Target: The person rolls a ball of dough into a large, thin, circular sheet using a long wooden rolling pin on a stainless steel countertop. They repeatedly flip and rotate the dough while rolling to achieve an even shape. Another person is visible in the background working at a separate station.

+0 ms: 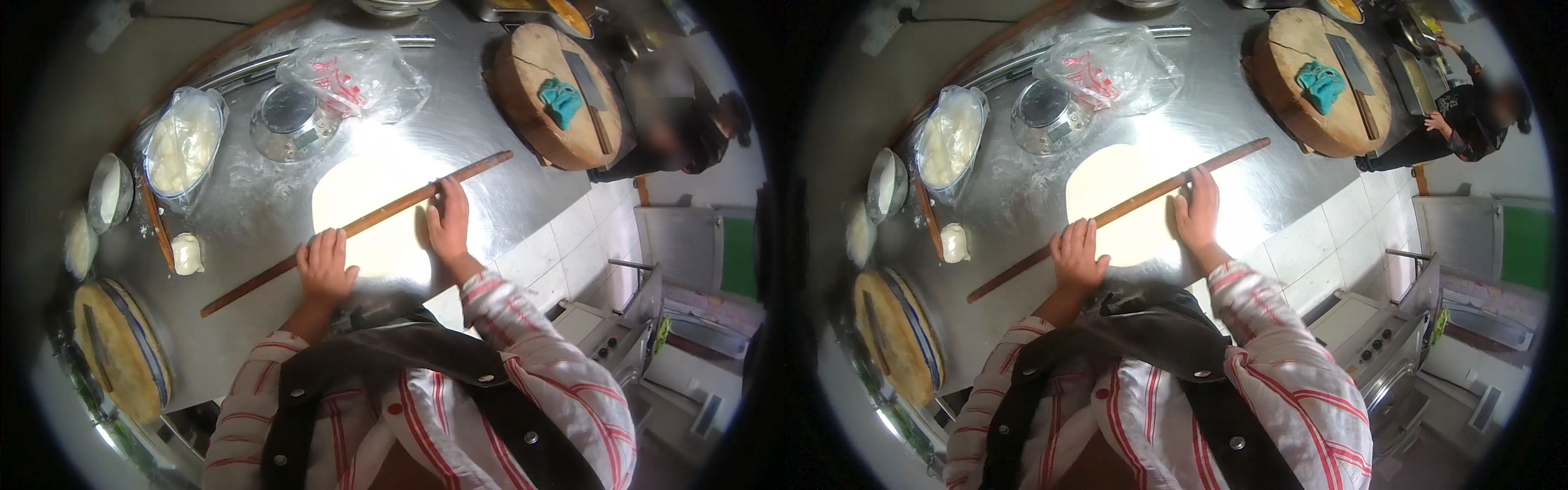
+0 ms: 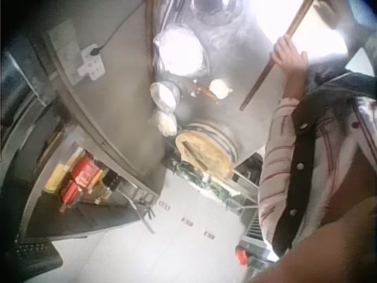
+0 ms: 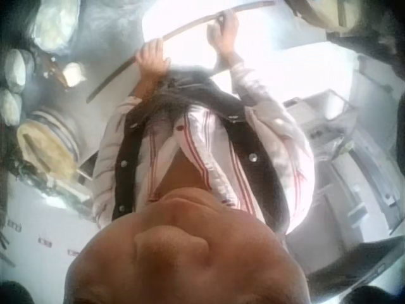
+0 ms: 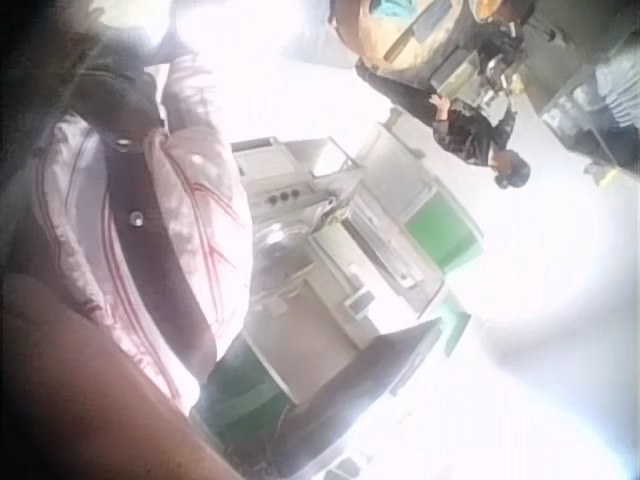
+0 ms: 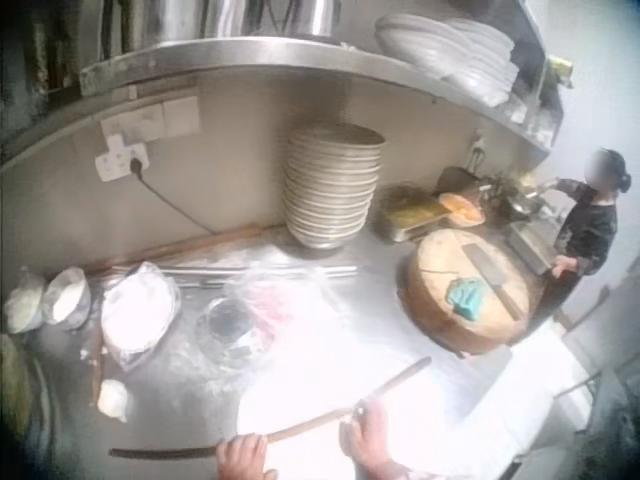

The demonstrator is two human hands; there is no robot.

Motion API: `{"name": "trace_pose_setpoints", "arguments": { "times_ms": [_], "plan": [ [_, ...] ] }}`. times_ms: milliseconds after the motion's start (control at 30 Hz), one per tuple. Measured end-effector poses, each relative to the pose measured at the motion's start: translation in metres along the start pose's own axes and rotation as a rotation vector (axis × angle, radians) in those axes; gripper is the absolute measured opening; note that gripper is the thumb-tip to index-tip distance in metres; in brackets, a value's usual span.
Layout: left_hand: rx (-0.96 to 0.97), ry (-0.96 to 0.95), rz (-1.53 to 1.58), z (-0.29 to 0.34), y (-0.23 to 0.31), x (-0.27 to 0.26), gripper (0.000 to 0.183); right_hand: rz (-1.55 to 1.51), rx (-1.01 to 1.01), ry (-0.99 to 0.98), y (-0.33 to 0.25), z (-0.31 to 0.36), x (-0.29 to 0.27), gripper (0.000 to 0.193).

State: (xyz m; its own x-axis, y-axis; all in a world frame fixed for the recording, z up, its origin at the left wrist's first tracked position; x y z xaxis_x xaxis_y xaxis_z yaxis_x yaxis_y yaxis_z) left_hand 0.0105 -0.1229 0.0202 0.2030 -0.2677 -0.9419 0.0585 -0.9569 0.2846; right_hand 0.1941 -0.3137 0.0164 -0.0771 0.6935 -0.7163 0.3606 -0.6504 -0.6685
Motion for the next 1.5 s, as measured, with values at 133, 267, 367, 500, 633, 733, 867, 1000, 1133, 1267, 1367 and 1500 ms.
{"name": "trace_pose_setpoints", "arguments": {
  "times_ms": [133, 267, 367, 500, 633, 733, 867, 1000, 1133, 1267, 1367, 1500],
  "plan": [
    [-0.064, -0.009, -0.059, 0.015, -0.014, 0.0, 0.044, -0.387, 0.811, -0.096, 0.008, 0.058, 0.003, 0.058],
    [-0.029, -0.052, -0.068, 0.028, -0.024, 0.008, 0.036, -0.501, 0.992, -0.494, -0.007, 0.079, 0.013, 0.03],
    [0.027, 0.001, 0.044, 0.029, -0.023, -0.003, 0.033, -0.479, 1.137, -0.912, -0.018, 0.087, 0.024, 0.039],
    [0.09, 0.1, 0.2, 0.001, -0.02, -0.027, 0.037, -0.359, 0.994, -1.16, -0.029, 0.06, 0.049, 0.045],
    [0.154, 0.137, 0.096, -0.061, -0.015, -0.035, 0.049, -0.731, 0.648, -1.002, -0.029, -0.017, 0.101, 0.037],
    [0.188, 0.021, 0.071, -0.083, -0.016, -0.017, 0.054, -0.136, -0.195, -0.354, -0.078, -0.059, 0.071, 0.034],
    [0.151, -0.077, -0.034, -0.063, 0.001, 0.02, 0.057, 0.362, -0.365, -0.498, -0.059, -0.01, 0.065, 0.043],
    [0.166, -0.089, 0.047, -0.035, 0.032, 0.025, 0.052, 0.293, -0.331, -0.499, -0.042, 0.036, 0.027, 0.042],
    [0.204, -0.064, 0.062, -0.016, 0.051, 0.024, 0.043, 0.294, -0.321, -0.534, -0.046, 0.071, 0.003, 0.049],
    [0.259, -0.086, 0.106, 0.031, 0.068, 0.023, 0.052, 0.27, -0.49, -0.611, -0.051, 0.124, -0.012, 0.062],
    [0.22, -0.069, 0.11, 0.067, 0.082, 0.007, 0.061, 0.233, -0.525, -0.717, -0.043, 0.143, -0.003, 0.065],
    [0.096, -0.093, -0.028, 0.074, 0.079, 0.002, 0.08, 0.322, -0.564, -0.554, -0.062, 0.079, 0.033, 0.062]
  ]
}}
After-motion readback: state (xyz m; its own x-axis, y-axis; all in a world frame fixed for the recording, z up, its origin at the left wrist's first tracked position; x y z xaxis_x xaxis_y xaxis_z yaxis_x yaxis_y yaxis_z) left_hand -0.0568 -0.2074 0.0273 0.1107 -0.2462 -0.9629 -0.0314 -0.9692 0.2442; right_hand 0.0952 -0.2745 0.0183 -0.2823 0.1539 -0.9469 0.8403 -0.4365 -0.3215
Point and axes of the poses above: each hand's wrist, its own z-axis away from the middle knuckle, its own x-axis out of the palm, y = z × x, the point moved 5 cm from there along -z, towards the middle knuckle, and after that the axes turned 11 degrees about x, right-handed, at the moved point
